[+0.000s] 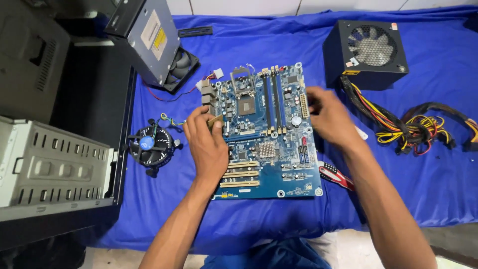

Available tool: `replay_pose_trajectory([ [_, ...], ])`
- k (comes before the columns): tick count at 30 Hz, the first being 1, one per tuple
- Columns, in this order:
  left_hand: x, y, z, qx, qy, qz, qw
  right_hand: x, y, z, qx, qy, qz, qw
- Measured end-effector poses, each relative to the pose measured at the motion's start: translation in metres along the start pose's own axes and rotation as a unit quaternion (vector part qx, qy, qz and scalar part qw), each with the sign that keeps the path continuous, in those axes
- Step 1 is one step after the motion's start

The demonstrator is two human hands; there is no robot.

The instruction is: Installing computer components including the CPU, RAM modules, and a cooling fan onto a motherboard after a brief cleaning.

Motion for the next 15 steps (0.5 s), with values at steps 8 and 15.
replay_pose_trajectory([
  [8,0.001,-0.001,-0.001,-0.011,0.014,-0.009,1.000,0.004,-0.008,0.002,-0.010,0.010,0.274,0.962],
  [15,-0.001,-0.006,0.001,-0.007,0.005,-0.009,1.000,0.015,0.004,-0.001,0.005,-0.046,0.360,0.932],
])
Point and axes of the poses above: each hand's wrist, its own z-axis away from the middle knuckle, its own y-axis out of the back of the hand, x = y × z, the point moved 7 cm from there along -z, towards the middle knuckle, and after that the axes turned 5 degrees about -y, right-handed, at the moved point
